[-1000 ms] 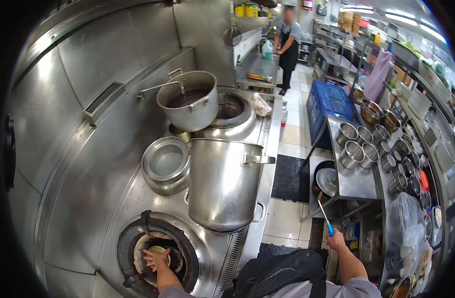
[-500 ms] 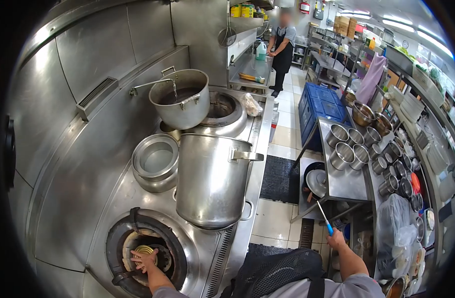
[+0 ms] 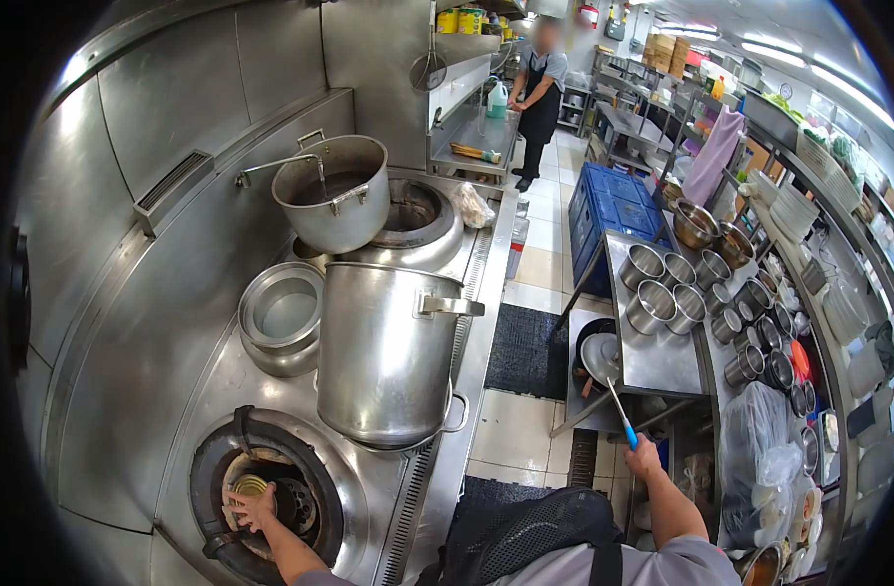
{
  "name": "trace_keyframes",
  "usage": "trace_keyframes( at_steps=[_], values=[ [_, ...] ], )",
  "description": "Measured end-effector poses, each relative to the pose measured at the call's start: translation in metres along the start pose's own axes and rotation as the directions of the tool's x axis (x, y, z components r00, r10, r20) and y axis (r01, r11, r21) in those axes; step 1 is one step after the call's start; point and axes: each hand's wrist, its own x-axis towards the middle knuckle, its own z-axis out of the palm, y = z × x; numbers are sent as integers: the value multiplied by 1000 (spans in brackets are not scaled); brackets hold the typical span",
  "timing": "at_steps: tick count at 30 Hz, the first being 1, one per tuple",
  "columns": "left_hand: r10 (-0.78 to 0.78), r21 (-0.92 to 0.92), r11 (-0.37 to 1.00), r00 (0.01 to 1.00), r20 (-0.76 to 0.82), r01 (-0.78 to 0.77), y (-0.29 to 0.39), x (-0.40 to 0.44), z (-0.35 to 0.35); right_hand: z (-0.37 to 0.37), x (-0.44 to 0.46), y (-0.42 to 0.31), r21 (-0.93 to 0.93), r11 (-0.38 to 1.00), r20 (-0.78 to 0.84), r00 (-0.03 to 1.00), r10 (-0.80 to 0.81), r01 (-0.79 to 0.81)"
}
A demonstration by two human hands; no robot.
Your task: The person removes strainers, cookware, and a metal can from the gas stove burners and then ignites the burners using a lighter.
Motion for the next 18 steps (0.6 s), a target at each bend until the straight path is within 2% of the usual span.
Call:
trace_keyframes(
  at_steps=[2, 5, 7, 9, 10, 11, 14, 16, 18],
  values=[
    [-17, -37, 999, 1000, -20, 16, 2, -8, -13, -10, 5, -24, -47, 996, -84, 993, -77, 73],
    [6, -93, 996, 996, -90, -15, 3, -29, -38, -19, 17, -46, 5, 994, -75, 991, -109, 110],
    [23, -137, 989, 980, -197, -51, 3, -47, -54, -21, 19, -60, 18, 994, -49, 993, -111, 112],
    [30, -182, 980, 967, -253, -78, 1, -69, -68, -19, 32, -64, 76, 940, -147, 936, -319, 332],
    [42, -251, 960, 952, -303, -123, -1, -84, -79, -22, 33, -67, 71, 934, -110, 933, -343, 351],
    [46, -319, 933, 934, -355, -167, -2, -100, -90, -17, 42, -62, 75, 883, -154, 880, -449, 464],
    [48, -458, 854, 913, -406, -249, -11, -150, -123, -28, 44, -69, 104, 882, -88, 888, -452, 459],
    [48, -496, 821, 901, -431, -282, -23, -193, -140, -36, 50, -69, 150, 832, -166, 843, -512, 535],
    [114, -571, 654, 811, -574, -496, -41, -229, -146, -46, 60, -69, 187, 806, -182, 826, -533, 561]
  ],
)
